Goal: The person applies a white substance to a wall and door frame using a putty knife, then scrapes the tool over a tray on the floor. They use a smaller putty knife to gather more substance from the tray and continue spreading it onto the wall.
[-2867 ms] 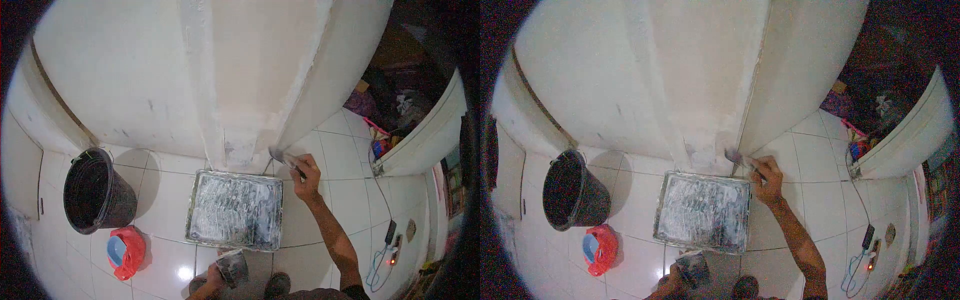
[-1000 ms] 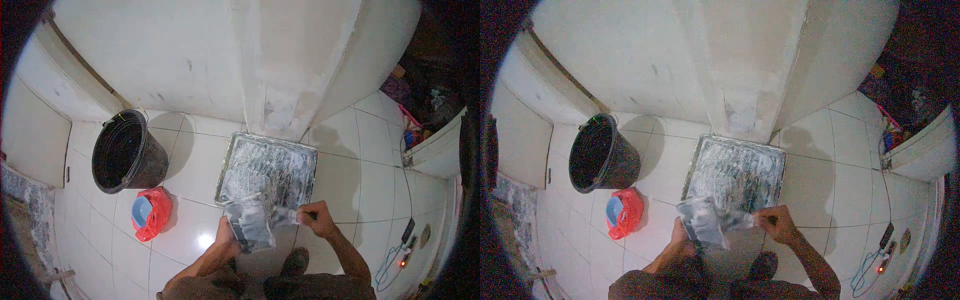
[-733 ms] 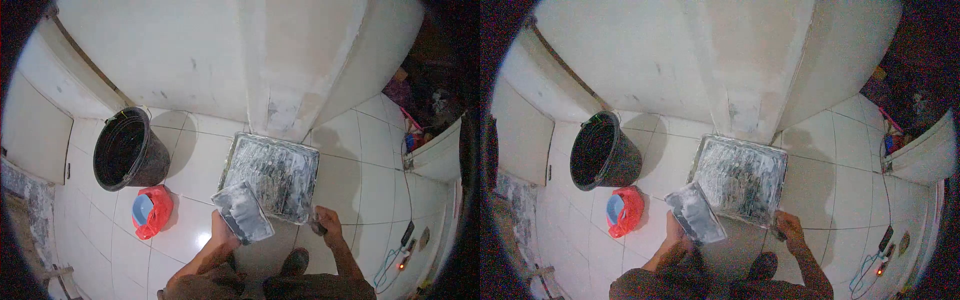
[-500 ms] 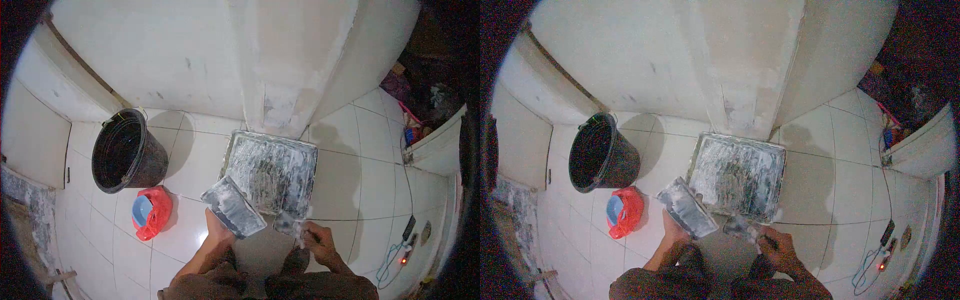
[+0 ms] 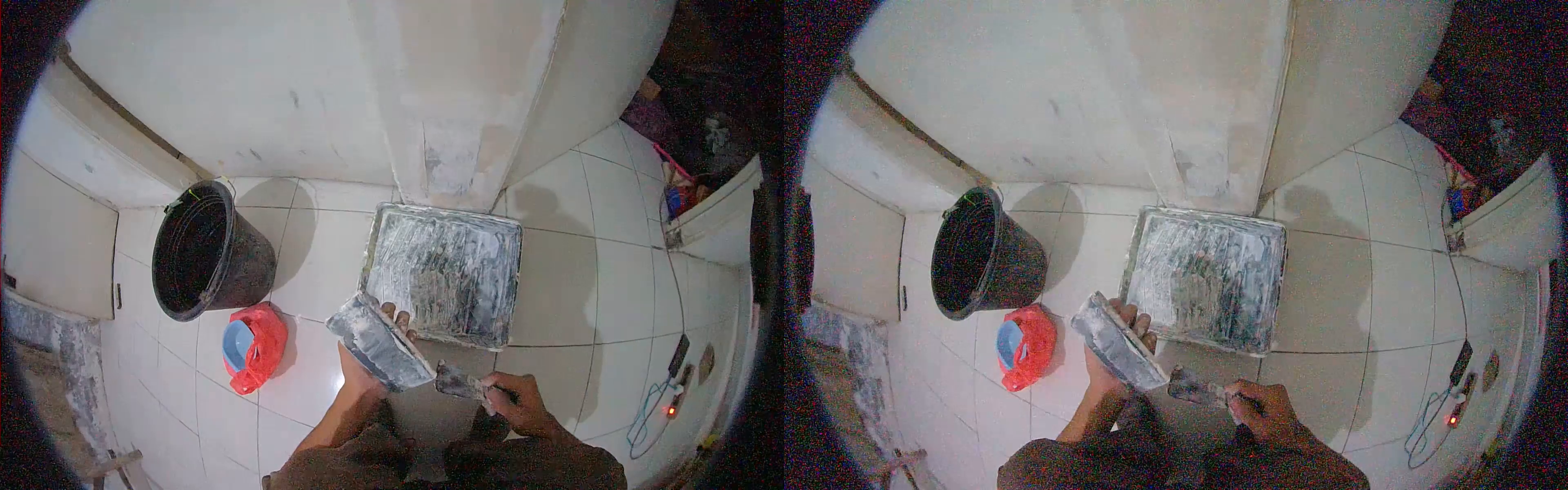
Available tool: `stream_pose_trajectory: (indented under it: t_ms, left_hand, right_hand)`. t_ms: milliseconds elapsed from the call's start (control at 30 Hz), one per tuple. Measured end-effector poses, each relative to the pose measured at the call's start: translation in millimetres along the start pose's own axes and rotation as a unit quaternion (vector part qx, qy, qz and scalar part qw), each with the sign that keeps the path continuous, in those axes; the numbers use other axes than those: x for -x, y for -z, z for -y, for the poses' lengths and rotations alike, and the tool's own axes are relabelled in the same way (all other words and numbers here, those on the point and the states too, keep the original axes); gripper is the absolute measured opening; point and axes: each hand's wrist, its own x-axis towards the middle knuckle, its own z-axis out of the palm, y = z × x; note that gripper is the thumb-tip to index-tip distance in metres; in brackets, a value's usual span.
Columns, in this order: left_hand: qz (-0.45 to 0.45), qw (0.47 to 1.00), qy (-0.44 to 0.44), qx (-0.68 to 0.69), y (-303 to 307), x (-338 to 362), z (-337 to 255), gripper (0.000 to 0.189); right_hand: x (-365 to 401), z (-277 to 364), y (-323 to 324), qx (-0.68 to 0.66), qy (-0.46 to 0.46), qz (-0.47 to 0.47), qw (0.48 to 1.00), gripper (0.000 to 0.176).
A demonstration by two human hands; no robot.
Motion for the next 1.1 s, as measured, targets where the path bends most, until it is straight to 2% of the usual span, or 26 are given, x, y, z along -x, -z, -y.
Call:
stream_pose_trajectory:
  t_ms: [200, 367, 433, 567, 600, 633, 767, 833, 867, 933, 1067, 1100]
  left_hand:
    - [0.015, 1.000, -0.004, 0.009, -5, 2, 0, 0.024]
    - [0.030, 0.999, 0.004, 0.023, -10, 3, 1, 0.022]
    - [-0.021, 1.000, -0.001, 0.002, -18, 7, 2, 0.022]
    - [0.008, 1.000, -0.011, -0.002, -16, 5, 4, 0.020]
    - [-0.022, 1.000, -0.018, -0.011, -20, 7, 5, 0.020]
    - [-0.051, 0.998, -0.023, -0.020, -21, 8, 5, 0.019]
    - [-0.029, 0.999, -0.008, 0.016, -29, 9, 5, 0.019]
    - [-0.186, 0.982, 0.002, -0.012, -46, 14, 10, 0.020]
    - [-0.186, 0.982, 0.003, -0.013, -43, 13, 10, 0.020]
    - [-0.083, 0.997, -0.002, 0.000, -31, 10, 9, 0.022]
    - [-0.110, 0.992, -0.024, -0.062, -29, 11, 6, 0.023]
    - [-0.066, 0.997, -0.022, -0.038, -23, 9, 6, 0.023]
  right_hand:
    - [0, 2, 2, -0.024, -0.012, 0.000, 1.000, 0.027]
    - [0, 2, 3, 0.022, -0.003, -0.001, 1.000, 0.025]
    - [0, 0, 1, 0.035, 0.007, -0.006, 0.999, 0.025]
    - [2, 7, 0, 0.071, 0.013, -0.019, 0.997, 0.026]
    - [2, 7, 0, 0.070, 0.013, -0.019, 0.997, 0.026]
    - [3, 8, 1, 0.054, -0.001, -0.012, 0.998, 0.026]
    - [2, -3, -3, -0.030, -0.032, -0.005, 0.999, 0.028]
    - [2, 4, -8, -0.018, -0.013, -0.019, 1.000, 0.030]
    - [1, 7, -10, -0.005, 0.007, -0.033, 0.999, 0.031]
    - [0, 6, -6, 0.017, 0.011, -0.037, 0.999, 0.033]
    - [3, 7, 2, 0.074, 0.001, -0.018, 0.997, 0.036]
    - [4, 4, 4, 0.074, 0.000, -0.017, 0.997, 0.036]
